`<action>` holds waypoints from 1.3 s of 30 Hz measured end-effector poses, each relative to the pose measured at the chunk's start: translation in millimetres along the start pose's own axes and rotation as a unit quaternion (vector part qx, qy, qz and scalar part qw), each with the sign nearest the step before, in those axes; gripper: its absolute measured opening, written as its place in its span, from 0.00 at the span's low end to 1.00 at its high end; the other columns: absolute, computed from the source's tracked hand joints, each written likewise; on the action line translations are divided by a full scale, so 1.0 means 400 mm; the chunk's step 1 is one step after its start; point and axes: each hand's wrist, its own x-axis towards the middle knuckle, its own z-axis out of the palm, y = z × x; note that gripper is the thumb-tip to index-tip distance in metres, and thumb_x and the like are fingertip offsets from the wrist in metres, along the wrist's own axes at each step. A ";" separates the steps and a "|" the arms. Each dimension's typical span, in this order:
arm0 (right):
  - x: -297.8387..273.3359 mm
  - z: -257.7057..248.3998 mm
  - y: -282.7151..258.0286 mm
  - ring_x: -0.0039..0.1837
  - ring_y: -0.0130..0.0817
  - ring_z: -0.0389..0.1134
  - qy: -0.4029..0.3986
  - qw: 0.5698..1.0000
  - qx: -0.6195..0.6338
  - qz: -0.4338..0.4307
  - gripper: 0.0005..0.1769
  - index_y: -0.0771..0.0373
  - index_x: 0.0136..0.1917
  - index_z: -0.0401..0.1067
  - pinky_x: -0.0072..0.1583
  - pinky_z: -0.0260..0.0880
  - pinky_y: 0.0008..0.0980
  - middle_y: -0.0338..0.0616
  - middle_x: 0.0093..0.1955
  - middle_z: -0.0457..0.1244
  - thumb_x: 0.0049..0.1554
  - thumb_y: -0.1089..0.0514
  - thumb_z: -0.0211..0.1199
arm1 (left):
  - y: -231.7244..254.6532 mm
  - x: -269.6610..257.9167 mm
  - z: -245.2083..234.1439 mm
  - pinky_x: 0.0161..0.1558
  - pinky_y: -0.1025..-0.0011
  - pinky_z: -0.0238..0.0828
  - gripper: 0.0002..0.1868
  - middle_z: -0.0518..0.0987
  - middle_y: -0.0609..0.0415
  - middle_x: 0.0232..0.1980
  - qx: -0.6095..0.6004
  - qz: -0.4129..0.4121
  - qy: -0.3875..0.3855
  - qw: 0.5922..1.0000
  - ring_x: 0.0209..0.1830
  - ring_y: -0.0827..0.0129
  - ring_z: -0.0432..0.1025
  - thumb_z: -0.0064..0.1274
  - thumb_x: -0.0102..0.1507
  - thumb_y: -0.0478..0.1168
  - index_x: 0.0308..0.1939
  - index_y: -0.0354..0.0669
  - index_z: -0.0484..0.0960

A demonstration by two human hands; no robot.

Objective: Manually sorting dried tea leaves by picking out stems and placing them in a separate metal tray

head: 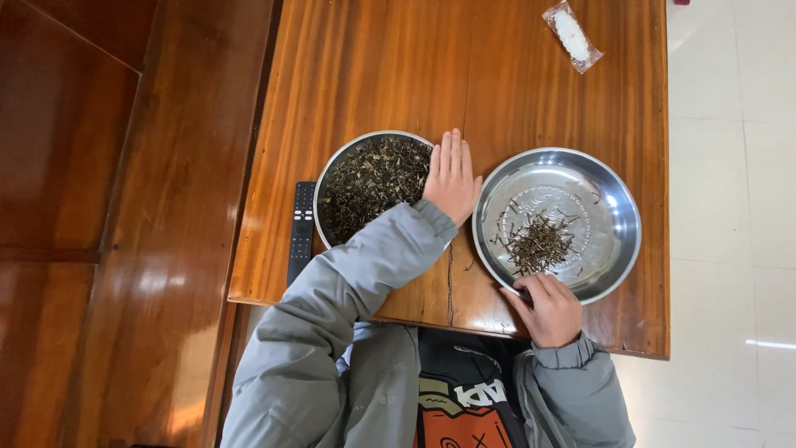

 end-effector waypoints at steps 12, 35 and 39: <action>-0.030 0.034 0.028 0.42 0.34 0.69 0.018 1.000 -0.005 0.014 0.13 0.48 0.40 0.72 0.48 0.71 0.31 0.31 0.35 0.62 0.54 0.44 0.73 | -0.040 -0.032 0.037 0.80 0.46 0.33 0.41 0.50 0.32 0.82 0.032 -0.002 -0.104 0.994 0.84 0.43 0.41 0.39 0.69 0.57 0.77 0.28 0.56; -0.022 0.040 0.032 0.42 0.34 0.68 0.013 0.999 0.039 0.002 0.12 0.49 0.42 0.73 0.49 0.71 0.29 0.32 0.35 0.62 0.55 0.45 0.73 | -0.117 -0.012 0.006 0.76 0.45 0.47 0.49 0.56 0.30 0.79 -0.018 0.037 0.000 0.999 0.81 0.41 0.53 0.45 0.66 0.66 0.76 0.29 0.58; -0.023 0.040 0.032 0.43 0.33 0.69 0.011 0.999 0.032 0.005 0.11 0.49 0.43 0.73 0.49 0.71 0.28 0.31 0.36 0.62 0.54 0.46 0.73 | -0.089 -0.034 0.029 0.79 0.46 0.40 0.42 0.48 0.38 0.84 -0.041 0.098 -0.020 0.994 0.85 0.49 0.45 0.30 0.71 0.61 0.80 0.34 0.52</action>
